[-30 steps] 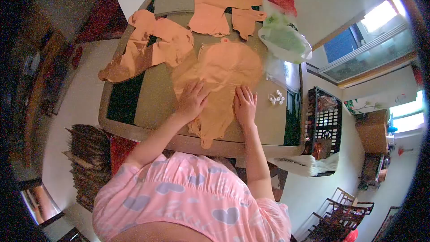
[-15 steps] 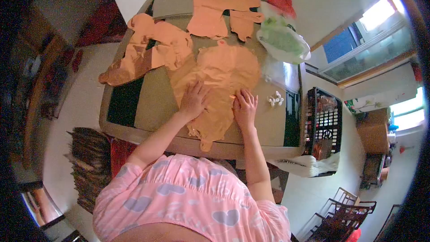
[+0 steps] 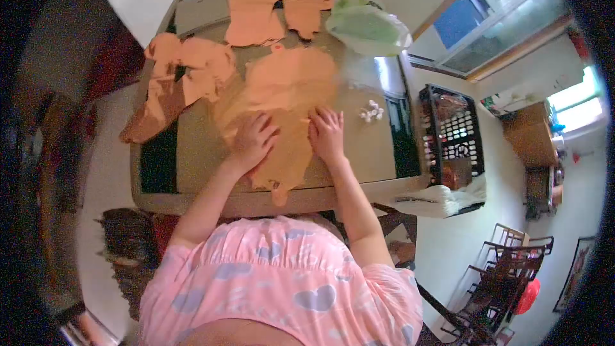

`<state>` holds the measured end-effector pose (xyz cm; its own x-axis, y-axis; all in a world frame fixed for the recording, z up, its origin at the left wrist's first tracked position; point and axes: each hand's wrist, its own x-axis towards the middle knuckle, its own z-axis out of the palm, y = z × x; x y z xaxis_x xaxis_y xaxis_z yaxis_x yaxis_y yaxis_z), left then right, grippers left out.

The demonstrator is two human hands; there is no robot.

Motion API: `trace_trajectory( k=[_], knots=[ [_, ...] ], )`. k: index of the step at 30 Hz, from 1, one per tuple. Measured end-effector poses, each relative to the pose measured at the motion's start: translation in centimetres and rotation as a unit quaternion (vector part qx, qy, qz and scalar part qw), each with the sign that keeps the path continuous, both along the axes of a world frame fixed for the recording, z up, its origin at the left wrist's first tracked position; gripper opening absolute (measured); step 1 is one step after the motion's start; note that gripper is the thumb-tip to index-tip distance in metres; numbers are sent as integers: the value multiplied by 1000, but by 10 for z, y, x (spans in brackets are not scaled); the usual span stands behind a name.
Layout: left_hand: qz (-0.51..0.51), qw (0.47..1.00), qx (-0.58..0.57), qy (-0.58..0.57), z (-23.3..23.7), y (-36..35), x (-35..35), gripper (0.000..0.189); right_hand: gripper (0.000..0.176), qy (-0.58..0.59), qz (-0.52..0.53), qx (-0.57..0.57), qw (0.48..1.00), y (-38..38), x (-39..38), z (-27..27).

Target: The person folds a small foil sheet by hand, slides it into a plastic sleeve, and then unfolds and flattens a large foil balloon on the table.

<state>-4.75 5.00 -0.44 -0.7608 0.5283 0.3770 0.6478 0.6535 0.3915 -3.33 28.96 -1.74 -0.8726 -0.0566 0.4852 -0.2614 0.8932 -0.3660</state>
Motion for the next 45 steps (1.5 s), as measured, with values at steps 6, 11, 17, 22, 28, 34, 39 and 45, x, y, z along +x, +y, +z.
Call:
trace_trajectory(
  k=[6, 11, 17, 22, 28, 34, 39, 45],
  knots=[
    [22, 1000, 9, -8, 1, -3, 3, 34, 25, 8, -8, 1, 1000, -3, -1, 2],
    [10, 1000, 1, 3, 9, 3, -3, 43, 26, -1, -8, 6, 1000, -5, 2, 5],
    [27, 999, -32, 15, 2, 8, -16, 49, 27, 2, -11, 6, 1000, -5, 0, 4],
    [27, 994, -98, -33, -10, 8, -20, 49, 25, 26, -2, 15, 1000, -4, -1, 4],
    [19, 990, -118, -69, -5, 9, -18, 51, 18, 13, -206, -31, 978, -1, -10, 19],
    [27, 989, -138, -54, -6, 9, -19, 53, 20, -89, -148, -72, 982, 8, -24, 15],
    [31, 992, -107, -54, -2, 8, -16, 53, 21, -42, -81, -119, 989, -2, -20, 12],
    [34, 988, -137, -66, -7, 9, -18, 54, 36, -21, -31, 55, 998, -19, -10, -4]
  ],
)
